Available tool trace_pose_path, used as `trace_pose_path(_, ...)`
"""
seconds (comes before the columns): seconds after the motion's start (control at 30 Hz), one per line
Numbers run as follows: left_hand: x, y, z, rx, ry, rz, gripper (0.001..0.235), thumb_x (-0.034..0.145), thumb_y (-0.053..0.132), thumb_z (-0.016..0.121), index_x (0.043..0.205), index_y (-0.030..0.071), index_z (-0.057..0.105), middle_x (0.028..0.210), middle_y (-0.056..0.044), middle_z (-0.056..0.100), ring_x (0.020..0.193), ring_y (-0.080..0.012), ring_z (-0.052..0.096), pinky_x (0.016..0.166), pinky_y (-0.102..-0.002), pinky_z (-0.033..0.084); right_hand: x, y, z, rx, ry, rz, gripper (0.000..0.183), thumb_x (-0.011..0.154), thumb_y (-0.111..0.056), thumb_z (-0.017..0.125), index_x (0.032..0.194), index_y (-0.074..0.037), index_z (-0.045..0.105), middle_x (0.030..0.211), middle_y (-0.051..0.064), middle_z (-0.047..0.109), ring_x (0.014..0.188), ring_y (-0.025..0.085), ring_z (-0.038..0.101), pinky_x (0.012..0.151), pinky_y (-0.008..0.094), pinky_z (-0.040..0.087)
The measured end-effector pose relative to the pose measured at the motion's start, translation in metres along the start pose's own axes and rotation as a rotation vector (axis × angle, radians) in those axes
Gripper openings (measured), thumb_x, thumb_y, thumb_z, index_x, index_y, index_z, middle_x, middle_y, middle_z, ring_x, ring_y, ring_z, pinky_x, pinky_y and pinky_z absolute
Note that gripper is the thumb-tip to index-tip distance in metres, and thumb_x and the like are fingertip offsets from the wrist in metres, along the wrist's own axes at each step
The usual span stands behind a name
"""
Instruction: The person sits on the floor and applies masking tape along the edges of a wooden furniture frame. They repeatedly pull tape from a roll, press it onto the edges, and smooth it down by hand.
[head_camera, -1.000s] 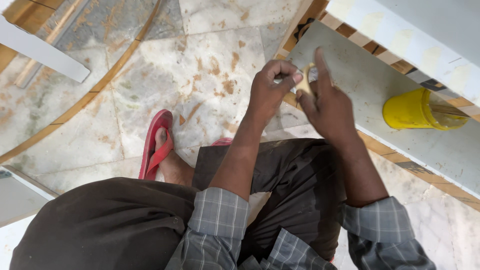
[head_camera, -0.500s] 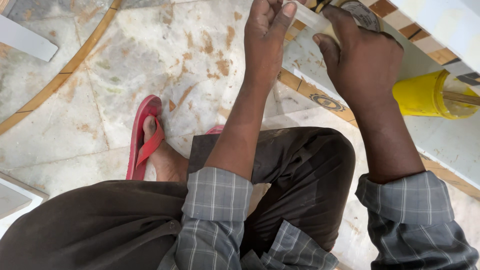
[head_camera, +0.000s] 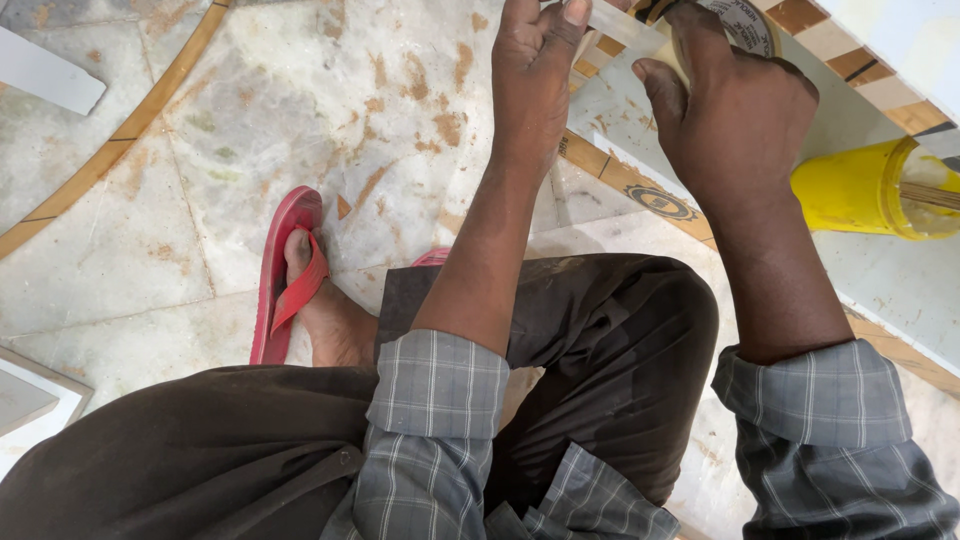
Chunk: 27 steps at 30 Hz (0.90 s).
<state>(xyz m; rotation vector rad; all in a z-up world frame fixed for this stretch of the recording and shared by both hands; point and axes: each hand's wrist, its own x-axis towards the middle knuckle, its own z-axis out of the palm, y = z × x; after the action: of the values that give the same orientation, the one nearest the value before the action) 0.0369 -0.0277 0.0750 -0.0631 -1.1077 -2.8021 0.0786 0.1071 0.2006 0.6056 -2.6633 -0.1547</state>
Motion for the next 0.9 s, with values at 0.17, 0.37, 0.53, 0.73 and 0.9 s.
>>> trace_pose_path(0.17, 0.005, -0.006, 0.0, -0.04, -0.005, 0.016, 0.025, 0.112, 0.016, 0.06, 0.13, -0.001, 0.059, 0.111, -0.016, 0.075, 0.107, -0.019, 0.071, 0.098, -0.035, 0.056, 0.002, 0.001, 0.002, -0.008, -0.031, 0.029, 0.043, 0.099, -0.034, 0.08, 0.133, -0.011, 0.068, 0.079, 0.008, 0.072, 0.065, 0.029, 0.07, 0.059, 0.041, 0.053)
trace_pose_path(0.37, 0.019, -0.029, -0.004, 0.111, 0.06, 0.024, 0.018, 0.109, 0.014, 0.063, 0.114, -0.003, 0.067, 0.106, -0.008, 0.073, 0.098, -0.0129, 0.065, 0.092, -0.031, 0.054, 0.0, 0.009, 0.012, -0.047, 0.019, -0.017, 0.036, 0.103, -0.029, 0.076, 0.131, -0.01, 0.067, 0.083, 0.005, 0.072, 0.068, 0.026, 0.069, 0.064, 0.039, 0.052)
trace_pose_path(0.53, 0.034, -0.055, -0.004, 0.164, 0.082, -0.104, 0.021, 0.105, 0.012, 0.068, 0.099, -0.008, 0.063, 0.09, -0.005, 0.058, 0.084, -0.0131, 0.051, 0.078, -0.033, 0.048, 0.003, 0.025, 0.032, -0.015, 0.057, -0.054, 0.027, 0.108, -0.028, 0.071, 0.127, -0.009, 0.067, 0.09, 0.007, 0.072, 0.078, 0.026, 0.07, 0.069, 0.037, 0.052)
trace_pose_path(0.73, 0.045, -0.063, -0.01, 0.299, -0.023, -0.243, 0.028, 0.101, 0.022, 0.065, 0.097, -0.004, 0.071, 0.083, -0.003, 0.068, 0.077, -0.0111, 0.059, 0.073, -0.033, 0.054, 0.0, 0.042, 0.055, 0.168, -0.113, 0.153, 0.021, 0.113, -0.023, 0.07, 0.123, -0.005, 0.072, 0.094, 0.01, 0.076, 0.07, 0.03, 0.068, 0.059, 0.041, 0.05)
trace_pose_path(0.9, 0.053, -0.05, -0.01, 0.346, 0.009, -0.381, 0.027, 0.1, 0.023, 0.064, 0.099, -0.004, 0.069, 0.085, -0.005, 0.068, 0.078, -0.0148, 0.06, 0.074, -0.035, 0.053, 0.001, 0.06, 0.072, 0.163, -0.113, 0.116, 0.017, 0.11, -0.021, 0.067, 0.116, -0.005, 0.071, 0.095, 0.012, 0.076, 0.077, 0.03, 0.071, 0.065, 0.043, 0.052)
